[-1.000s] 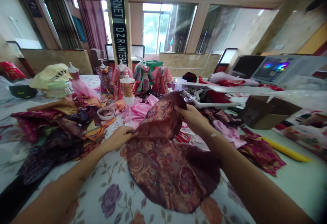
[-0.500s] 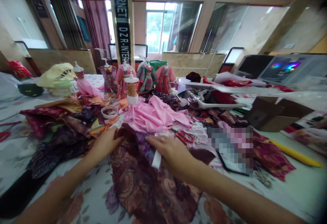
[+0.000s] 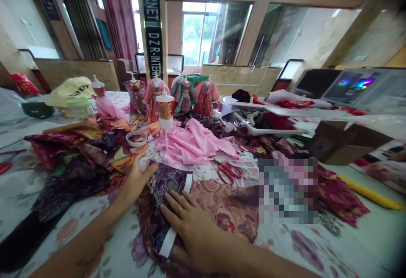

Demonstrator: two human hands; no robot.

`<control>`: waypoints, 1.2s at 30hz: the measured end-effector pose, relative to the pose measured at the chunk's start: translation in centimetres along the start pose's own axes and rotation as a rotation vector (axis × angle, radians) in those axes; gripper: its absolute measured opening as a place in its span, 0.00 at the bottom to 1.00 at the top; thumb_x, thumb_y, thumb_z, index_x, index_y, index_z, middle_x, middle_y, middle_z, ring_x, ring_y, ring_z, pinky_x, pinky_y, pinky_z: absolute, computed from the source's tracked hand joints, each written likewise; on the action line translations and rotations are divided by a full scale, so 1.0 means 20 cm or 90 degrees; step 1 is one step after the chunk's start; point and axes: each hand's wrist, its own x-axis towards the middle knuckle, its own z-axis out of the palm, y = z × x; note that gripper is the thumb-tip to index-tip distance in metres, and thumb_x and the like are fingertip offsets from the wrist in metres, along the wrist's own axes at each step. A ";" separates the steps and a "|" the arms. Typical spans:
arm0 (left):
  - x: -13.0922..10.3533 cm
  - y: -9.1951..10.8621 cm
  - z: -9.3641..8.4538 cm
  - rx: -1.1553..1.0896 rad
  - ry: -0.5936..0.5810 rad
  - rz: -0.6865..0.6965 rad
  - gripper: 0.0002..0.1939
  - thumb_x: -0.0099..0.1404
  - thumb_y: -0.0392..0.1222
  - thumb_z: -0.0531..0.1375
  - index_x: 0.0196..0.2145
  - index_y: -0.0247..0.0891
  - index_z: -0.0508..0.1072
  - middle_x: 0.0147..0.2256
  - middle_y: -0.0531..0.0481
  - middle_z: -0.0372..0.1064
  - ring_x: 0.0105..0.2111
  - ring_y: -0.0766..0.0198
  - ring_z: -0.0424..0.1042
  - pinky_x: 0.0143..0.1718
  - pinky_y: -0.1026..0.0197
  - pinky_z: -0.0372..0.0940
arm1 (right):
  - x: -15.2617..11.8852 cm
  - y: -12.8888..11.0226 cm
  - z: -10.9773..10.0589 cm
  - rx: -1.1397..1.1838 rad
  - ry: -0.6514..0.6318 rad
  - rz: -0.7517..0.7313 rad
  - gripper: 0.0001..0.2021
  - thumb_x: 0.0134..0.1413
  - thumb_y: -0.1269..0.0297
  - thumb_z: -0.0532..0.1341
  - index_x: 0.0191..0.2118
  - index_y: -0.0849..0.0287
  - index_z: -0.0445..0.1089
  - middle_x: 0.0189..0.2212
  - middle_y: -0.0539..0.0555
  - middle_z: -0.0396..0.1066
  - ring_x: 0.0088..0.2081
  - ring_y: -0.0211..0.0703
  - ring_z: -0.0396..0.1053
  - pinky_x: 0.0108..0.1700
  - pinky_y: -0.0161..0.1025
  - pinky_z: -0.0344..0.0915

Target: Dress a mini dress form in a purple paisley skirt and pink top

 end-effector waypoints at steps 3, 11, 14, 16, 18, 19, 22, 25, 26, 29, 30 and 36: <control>0.05 -0.04 -0.03 0.091 -0.043 0.127 0.25 0.52 0.46 0.62 0.49 0.38 0.68 0.44 0.44 0.72 0.45 0.55 0.70 0.48 0.54 0.62 | -0.02 0.02 -0.02 0.053 -0.036 -0.028 0.41 0.50 0.44 0.56 0.65 0.61 0.45 0.65 0.63 0.41 0.65 0.56 0.38 0.64 0.53 0.34; 0.16 -0.12 -0.10 0.303 -0.098 0.163 0.14 0.58 0.45 0.55 0.38 0.37 0.76 0.38 0.46 0.74 0.40 0.54 0.71 0.47 0.51 0.63 | -0.10 0.10 -0.09 -0.066 0.123 0.039 0.28 0.55 0.51 0.56 0.59 0.57 0.57 0.60 0.61 0.56 0.59 0.52 0.55 0.57 0.49 0.55; 0.10 -0.07 -0.09 0.441 0.057 0.314 0.16 0.57 0.45 0.58 0.43 0.38 0.74 0.47 0.42 0.67 0.50 0.50 0.64 0.53 0.46 0.57 | -0.28 0.23 -0.21 -0.226 0.293 0.293 0.16 0.57 0.56 0.55 0.43 0.61 0.69 0.45 0.64 0.70 0.47 0.54 0.67 0.46 0.49 0.64; 0.05 -0.03 -0.06 0.494 0.076 0.403 0.17 0.59 0.45 0.58 0.46 0.39 0.73 0.52 0.41 0.63 0.54 0.49 0.59 0.56 0.44 0.54 | -0.41 0.32 -0.29 -0.324 0.290 0.482 0.17 0.55 0.51 0.55 0.31 0.61 0.69 0.30 0.62 0.72 0.35 0.56 0.70 0.36 0.49 0.65; 0.00 0.00 -0.02 0.499 -0.085 0.447 0.17 0.63 0.45 0.56 0.49 0.41 0.71 0.55 0.43 0.61 0.57 0.52 0.57 0.58 0.47 0.53 | -0.52 0.38 -0.33 -0.329 0.223 0.593 0.19 0.51 0.47 0.56 0.22 0.58 0.66 0.23 0.59 0.70 0.28 0.54 0.69 0.29 0.45 0.62; -0.03 0.00 0.00 0.497 -0.195 0.453 0.17 0.64 0.46 0.54 0.50 0.43 0.70 0.56 0.45 0.61 0.58 0.54 0.56 0.58 0.48 0.53 | -0.55 0.40 -0.34 -0.297 0.187 0.610 0.20 0.50 0.46 0.57 0.20 0.57 0.65 0.21 0.57 0.69 0.26 0.52 0.69 0.27 0.43 0.60; -0.09 0.01 0.04 0.513 -0.443 0.440 0.22 0.66 0.50 0.51 0.57 0.46 0.62 0.60 0.48 0.55 0.62 0.54 0.50 0.60 0.46 0.48 | -0.56 0.42 -0.31 -0.107 0.141 0.546 0.17 0.47 0.49 0.59 0.20 0.56 0.66 0.20 0.52 0.70 0.23 0.44 0.67 0.25 0.37 0.58; -0.12 0.01 0.06 0.547 -0.502 0.429 0.28 0.66 0.54 0.50 0.61 0.46 0.54 0.63 0.46 0.46 0.63 0.53 0.44 0.61 0.45 0.45 | -0.51 0.44 -0.28 0.026 0.210 0.471 0.16 0.50 0.50 0.56 0.24 0.57 0.67 0.23 0.51 0.71 0.25 0.41 0.67 0.26 0.35 0.61; -0.13 0.01 0.06 0.562 -0.505 0.428 0.29 0.66 0.55 0.49 0.62 0.47 0.52 0.64 0.46 0.43 0.64 0.52 0.42 0.61 0.44 0.44 | -0.50 0.44 -0.27 0.013 0.253 0.476 0.16 0.51 0.49 0.55 0.25 0.57 0.66 0.24 0.52 0.71 0.26 0.42 0.68 0.28 0.36 0.61; -0.14 0.00 0.07 0.614 -0.520 0.431 0.30 0.66 0.57 0.46 0.63 0.50 0.47 0.65 0.47 0.39 0.64 0.52 0.38 0.61 0.42 0.40 | -0.52 0.48 -0.27 -0.149 0.361 0.569 0.20 0.48 0.43 0.55 0.30 0.58 0.67 0.27 0.56 0.71 0.30 0.49 0.69 0.31 0.42 0.63; -0.14 0.00 0.07 0.625 -0.527 0.433 0.30 0.66 0.57 0.46 0.63 0.50 0.46 0.65 0.47 0.39 0.64 0.51 0.38 0.61 0.41 0.38 | -0.54 0.50 -0.27 -0.200 0.370 0.596 0.22 0.47 0.42 0.55 0.30 0.58 0.67 0.27 0.57 0.71 0.31 0.52 0.69 0.31 0.44 0.63; -0.15 -0.03 0.07 0.652 -0.524 0.442 0.33 0.67 0.58 0.43 0.64 0.46 0.38 0.65 0.47 0.38 0.65 0.53 0.36 0.62 0.43 0.32 | -0.58 0.52 -0.23 -0.012 0.305 0.431 0.18 0.48 0.46 0.58 0.23 0.57 0.67 0.23 0.53 0.69 0.28 0.47 0.68 0.29 0.41 0.64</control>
